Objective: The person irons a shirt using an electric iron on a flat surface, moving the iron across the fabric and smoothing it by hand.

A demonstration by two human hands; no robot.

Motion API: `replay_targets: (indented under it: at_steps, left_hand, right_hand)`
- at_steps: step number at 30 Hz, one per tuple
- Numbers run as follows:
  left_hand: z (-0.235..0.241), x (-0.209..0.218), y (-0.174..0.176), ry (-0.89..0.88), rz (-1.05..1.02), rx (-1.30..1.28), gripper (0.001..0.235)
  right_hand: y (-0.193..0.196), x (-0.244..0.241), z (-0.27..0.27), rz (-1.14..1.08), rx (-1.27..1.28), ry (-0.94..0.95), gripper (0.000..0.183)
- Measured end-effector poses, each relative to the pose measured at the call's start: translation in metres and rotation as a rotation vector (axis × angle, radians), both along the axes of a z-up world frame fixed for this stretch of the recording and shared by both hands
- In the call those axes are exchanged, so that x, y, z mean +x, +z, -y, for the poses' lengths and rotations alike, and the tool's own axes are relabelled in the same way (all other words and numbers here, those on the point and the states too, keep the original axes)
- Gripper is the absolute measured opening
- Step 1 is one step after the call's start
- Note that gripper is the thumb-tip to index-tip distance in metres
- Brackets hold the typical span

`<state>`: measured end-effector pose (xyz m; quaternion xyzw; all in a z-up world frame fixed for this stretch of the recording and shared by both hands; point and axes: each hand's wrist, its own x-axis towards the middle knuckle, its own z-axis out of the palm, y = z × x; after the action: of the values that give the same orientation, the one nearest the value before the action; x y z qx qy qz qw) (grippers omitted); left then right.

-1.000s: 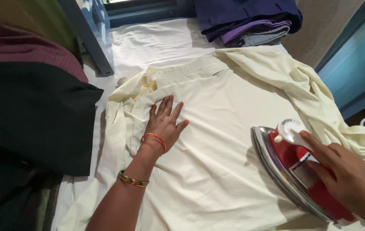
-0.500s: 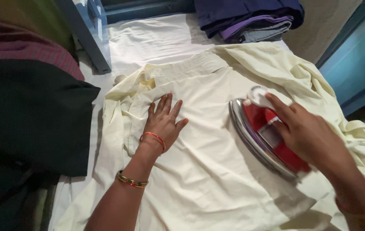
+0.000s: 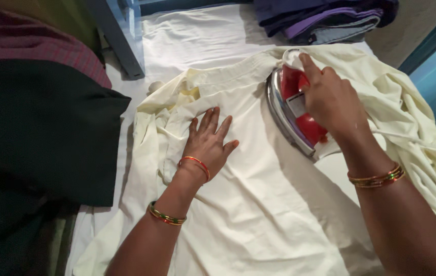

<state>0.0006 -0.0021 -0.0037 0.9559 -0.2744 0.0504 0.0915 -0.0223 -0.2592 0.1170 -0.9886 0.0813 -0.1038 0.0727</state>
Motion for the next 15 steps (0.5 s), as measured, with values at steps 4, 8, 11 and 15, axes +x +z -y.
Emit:
replay_targets:
  at_steps: [4, 8, 11, 15]
  left_hand:
    - [0.0, 0.0, -0.001, 0.007, 0.009, 0.01, 0.067]
    - [-0.002, -0.003, 0.002, 0.01, -0.025, -0.012, 0.067]
    - [-0.001, -0.003, 0.005, 0.014, -0.033, 0.005, 0.067]
    - [-0.002, -0.003, 0.003, 0.012, -0.033, -0.02, 0.068]
  right_hand:
    - [-0.005, 0.01, 0.006, -0.007, 0.002, 0.012, 0.065]
    - [-0.01, 0.002, 0.005, 0.033, -0.034, 0.025, 0.066]
    - [-0.007, -0.006, 0.003, 0.013, -0.028, 0.021, 0.067]
    - [0.001, -0.027, 0.0, -0.077, -0.013, -0.027, 0.067]
